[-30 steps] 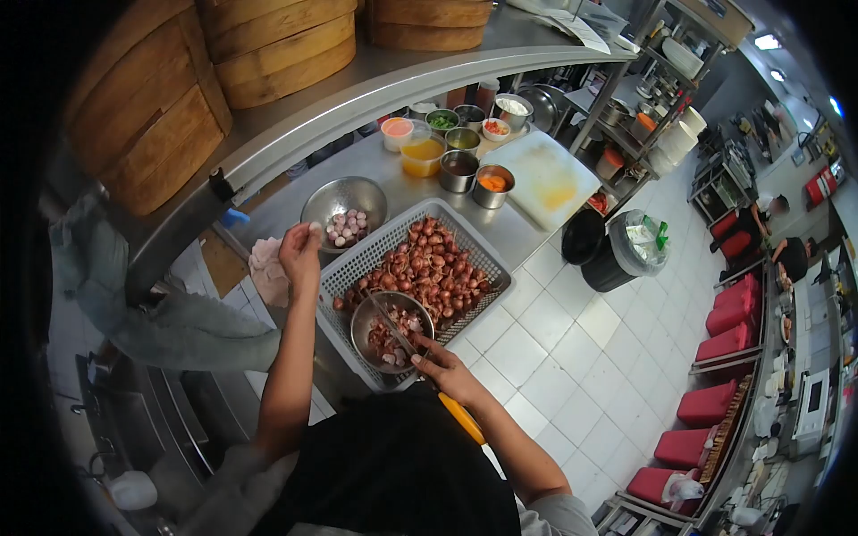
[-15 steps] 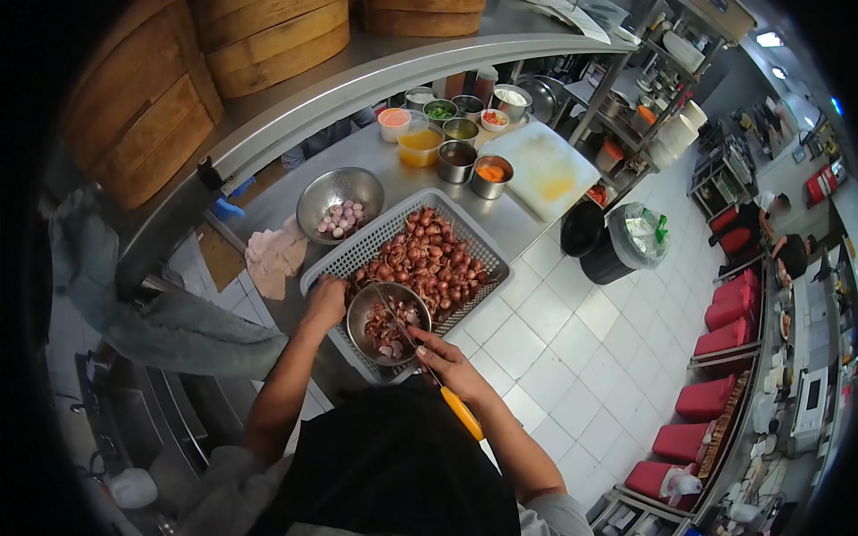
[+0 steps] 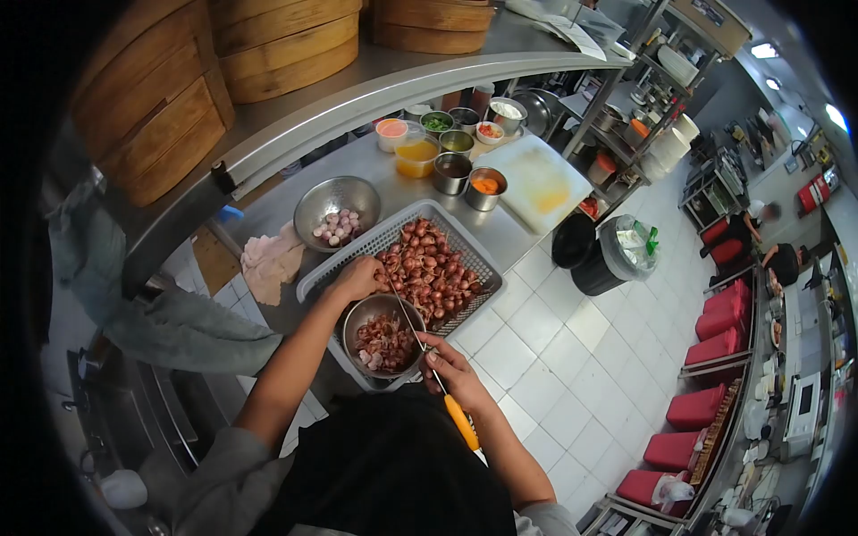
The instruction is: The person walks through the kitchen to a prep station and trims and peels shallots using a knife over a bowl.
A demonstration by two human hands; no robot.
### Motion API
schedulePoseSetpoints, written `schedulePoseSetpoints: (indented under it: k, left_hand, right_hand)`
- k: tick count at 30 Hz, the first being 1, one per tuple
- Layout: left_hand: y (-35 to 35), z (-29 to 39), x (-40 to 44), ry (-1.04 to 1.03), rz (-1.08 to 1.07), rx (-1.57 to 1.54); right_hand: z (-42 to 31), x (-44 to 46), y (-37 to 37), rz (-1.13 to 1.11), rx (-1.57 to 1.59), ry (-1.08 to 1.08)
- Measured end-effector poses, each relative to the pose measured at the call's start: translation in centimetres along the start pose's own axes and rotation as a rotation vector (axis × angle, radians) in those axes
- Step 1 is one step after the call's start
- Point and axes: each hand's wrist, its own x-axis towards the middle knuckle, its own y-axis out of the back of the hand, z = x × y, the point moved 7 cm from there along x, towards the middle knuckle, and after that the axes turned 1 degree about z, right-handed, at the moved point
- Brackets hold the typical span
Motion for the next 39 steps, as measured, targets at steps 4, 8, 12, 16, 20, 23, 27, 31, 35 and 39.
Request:
schedulePoseSetpoints:
  k: [4, 8, 12, 16, 20, 23, 27, 31, 35, 39]
  left_hand:
    - [0.7, -0.9, -0.6, -0.049, 0.270, -0.217]
    - [2.8, 0.7, -5.4, 0.044, 0.257, -1.108]
    - [2.5, 5.7, -12.0, 0.009, 0.180, -1.515]
    - [0.6, 7.1, -16.0, 0.076, 0.205, -1.649]
    - [0.0, 7.6, -18.0, 0.048, 0.194, -1.762]
    - [-0.2, 7.6, -18.8, 0.058, 0.219, -1.823]
    - [0.0, 8.3, -18.8, 0.066, 0.275, -1.822]
    - [0.1, 8.6, -18.7, 0.060, 0.297, -1.756]
    - [0.3, 8.7, -19.2, 0.113, 0.338, -1.502]
    - [0.8, 9.8, -19.6, 0.028, 0.364, -1.525]
  right_hand:
    - [-0.4, -0.7, 0.2, 0.043, -0.030, 0.006]
    - [-0.9, -0.9, 0.0, 0.052, -0.111, 0.022]
    - [-2.3, -0.4, -2.1, 0.040, -0.229, 0.090]
    - [-3.4, 0.5, -5.3, -0.037, -0.400, 0.147]
    - [-4.4, 0.7, -6.9, -0.037, -0.596, 0.234]
    - [-4.8, 0.8, -7.1, -0.015, -0.662, 0.292]
    - [-5.7, 0.6, -7.6, -0.001, -0.695, 0.415]
    - [-4.9, 0.6, -7.2, 0.005, -0.647, 0.346]
    - [-5.2, 0.4, -7.4, 0.041, -0.634, 0.338]
    - [-4.8, 0.4, -7.3, 0.044, -0.602, 0.374]
